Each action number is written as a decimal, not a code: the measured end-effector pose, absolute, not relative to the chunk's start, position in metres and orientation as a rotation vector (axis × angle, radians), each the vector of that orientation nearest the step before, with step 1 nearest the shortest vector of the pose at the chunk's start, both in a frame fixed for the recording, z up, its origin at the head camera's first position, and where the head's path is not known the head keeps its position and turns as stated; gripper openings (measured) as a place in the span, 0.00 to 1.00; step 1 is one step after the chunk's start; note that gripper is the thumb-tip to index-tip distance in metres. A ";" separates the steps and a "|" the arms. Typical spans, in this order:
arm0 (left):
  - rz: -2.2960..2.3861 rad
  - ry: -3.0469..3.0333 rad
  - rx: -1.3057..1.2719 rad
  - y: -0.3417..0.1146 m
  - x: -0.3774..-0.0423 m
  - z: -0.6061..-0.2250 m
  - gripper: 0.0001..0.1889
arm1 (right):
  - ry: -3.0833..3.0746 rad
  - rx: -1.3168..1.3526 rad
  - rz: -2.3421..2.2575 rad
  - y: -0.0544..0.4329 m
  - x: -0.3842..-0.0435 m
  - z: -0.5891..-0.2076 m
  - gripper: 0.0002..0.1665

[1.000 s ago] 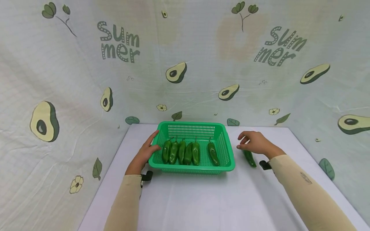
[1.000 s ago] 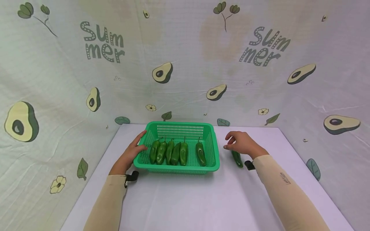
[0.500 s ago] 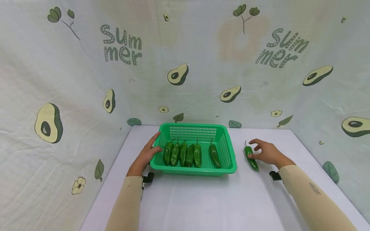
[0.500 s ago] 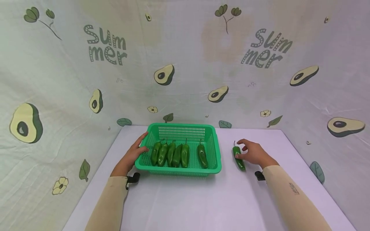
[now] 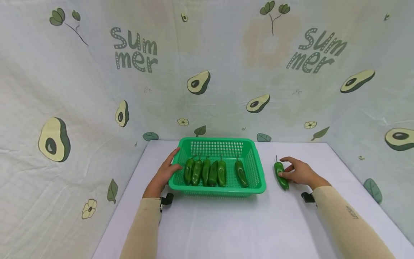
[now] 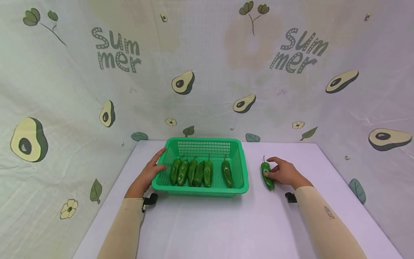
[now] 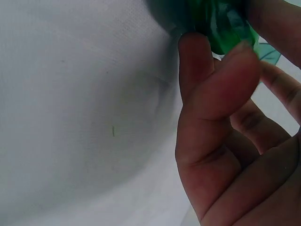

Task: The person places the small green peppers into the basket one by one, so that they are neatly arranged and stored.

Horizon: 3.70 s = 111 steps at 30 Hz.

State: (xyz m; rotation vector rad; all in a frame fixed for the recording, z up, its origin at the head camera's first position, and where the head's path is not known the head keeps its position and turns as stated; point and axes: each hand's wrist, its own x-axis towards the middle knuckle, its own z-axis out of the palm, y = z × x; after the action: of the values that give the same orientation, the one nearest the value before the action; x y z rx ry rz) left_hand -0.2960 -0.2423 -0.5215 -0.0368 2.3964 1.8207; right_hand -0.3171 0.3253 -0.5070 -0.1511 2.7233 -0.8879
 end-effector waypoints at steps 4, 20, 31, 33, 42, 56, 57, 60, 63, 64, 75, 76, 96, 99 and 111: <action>1.813 2.407 -0.043 -0.242 -0.298 -0.521 0.46 | 2.698 -0.118 -0.939 0.325 -0.315 -0.507 0.46; 1.825 2.396 -0.039 -0.242 -0.298 -0.521 0.46 | 2.719 -0.111 -0.925 0.317 -0.305 -0.513 0.47; 1.823 2.401 -0.016 -0.244 -0.297 -0.521 0.47 | 2.765 -0.127 -0.913 0.310 -0.297 -0.517 0.47; 1.826 2.398 -0.035 -0.244 -0.298 -0.521 0.46 | 2.779 -0.134 -0.914 0.310 -0.297 -0.518 0.47; 1.807 2.405 -0.039 -0.243 -0.298 -0.521 0.46 | 2.819 -0.140 -0.909 0.314 -0.291 -0.523 0.49; 1.800 2.408 -0.037 -0.242 -0.298 -0.518 0.46 | 2.867 -0.152 -0.918 0.316 -0.289 -0.533 0.50; 1.799 2.406 -0.035 -0.242 -0.298 -0.518 0.46 | 2.866 -0.158 -0.918 0.316 -0.289 -0.533 0.50; 1.801 2.401 -0.038 -0.242 -0.298 -0.518 0.46 | 2.871 -0.176 -0.917 0.316 -0.288 -0.532 0.49; 1.792 2.418 -0.039 -0.243 -0.297 -0.518 0.46 | 2.870 -0.186 -0.924 0.314 -0.286 -0.531 0.48; 1.790 2.424 -0.037 -0.243 -0.297 -0.517 0.46 | 2.869 -0.183 -0.929 0.313 -0.286 -0.531 0.48; 1.795 2.416 -0.021 -0.240 -0.299 -0.519 0.46 | 2.869 -0.115 -0.956 0.312 -0.280 -0.532 0.49; 1.792 2.420 -0.021 -0.240 -0.299 -0.519 0.46 | 2.865 -0.109 -0.957 0.312 -0.279 -0.532 0.50; 1.788 2.429 -0.022 -0.241 -0.301 -0.520 0.45 | 2.710 -0.001 -1.221 0.319 -0.283 -0.540 0.56; 1.783 2.433 -0.022 -0.241 -0.300 -0.520 0.45 | 2.674 0.007 -1.276 0.321 -0.284 -0.542 0.56; 1.792 2.422 -0.029 -0.241 -0.301 -0.518 0.46 | 2.600 -0.003 -1.396 0.316 -0.284 -0.542 0.54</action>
State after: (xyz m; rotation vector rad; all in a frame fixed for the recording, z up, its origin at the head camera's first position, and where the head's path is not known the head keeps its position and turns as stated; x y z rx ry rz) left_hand -0.3007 -0.2411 -0.5183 -0.0292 2.4222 1.7925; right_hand -0.2841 0.3165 -0.5421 -0.0030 2.6000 -1.3956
